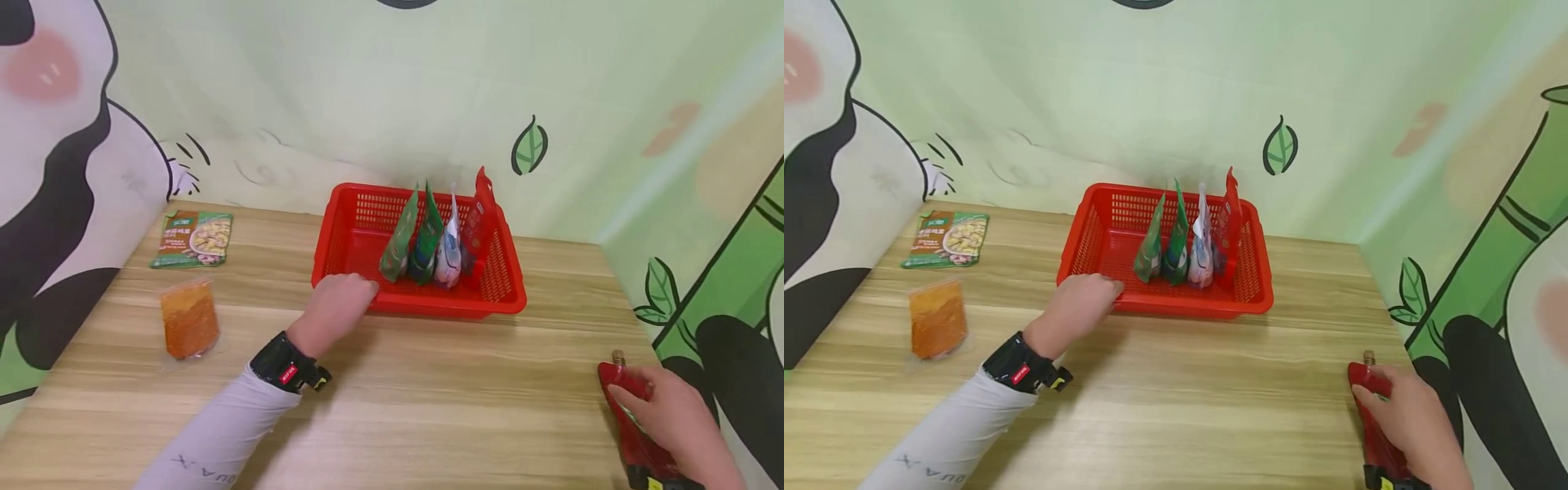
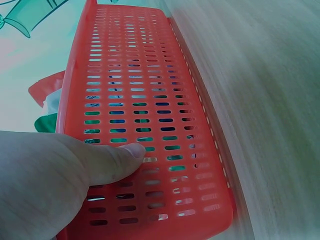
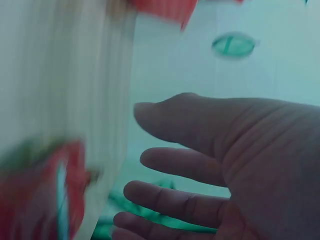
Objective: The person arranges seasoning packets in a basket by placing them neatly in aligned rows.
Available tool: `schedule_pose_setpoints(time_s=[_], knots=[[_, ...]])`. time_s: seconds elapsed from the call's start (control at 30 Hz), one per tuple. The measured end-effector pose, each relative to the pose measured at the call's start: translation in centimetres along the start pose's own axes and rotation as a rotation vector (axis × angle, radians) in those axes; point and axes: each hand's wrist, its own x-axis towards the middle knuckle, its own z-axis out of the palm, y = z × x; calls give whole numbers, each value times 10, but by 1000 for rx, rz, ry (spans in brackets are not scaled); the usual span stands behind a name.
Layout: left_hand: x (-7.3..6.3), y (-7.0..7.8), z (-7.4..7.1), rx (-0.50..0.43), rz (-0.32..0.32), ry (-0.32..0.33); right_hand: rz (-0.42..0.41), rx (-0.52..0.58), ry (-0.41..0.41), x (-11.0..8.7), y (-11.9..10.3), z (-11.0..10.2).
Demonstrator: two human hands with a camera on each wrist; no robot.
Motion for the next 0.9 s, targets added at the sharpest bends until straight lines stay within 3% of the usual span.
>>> schedule_pose_setpoints(time_s=[0.13, 0.3, 0.57, 0.73, 0.9], knots=[[1, 1, 0, -4, -7, -13, 124, -8, -103, -4, 34, 6], [1, 1, 0, -4, -18, -35, 231, 49, -217, -7, 56, 14], [2, 1, 1, -6, -10, -40, 295, 67, -274, -9, 73, 22], [1, 1, 1, -14, -12, -37, 354, 140, -318, -5, 77, 26], [0, 0, 0, -9, -17, -35, 338, 180, -342, 1, 75, 33]])
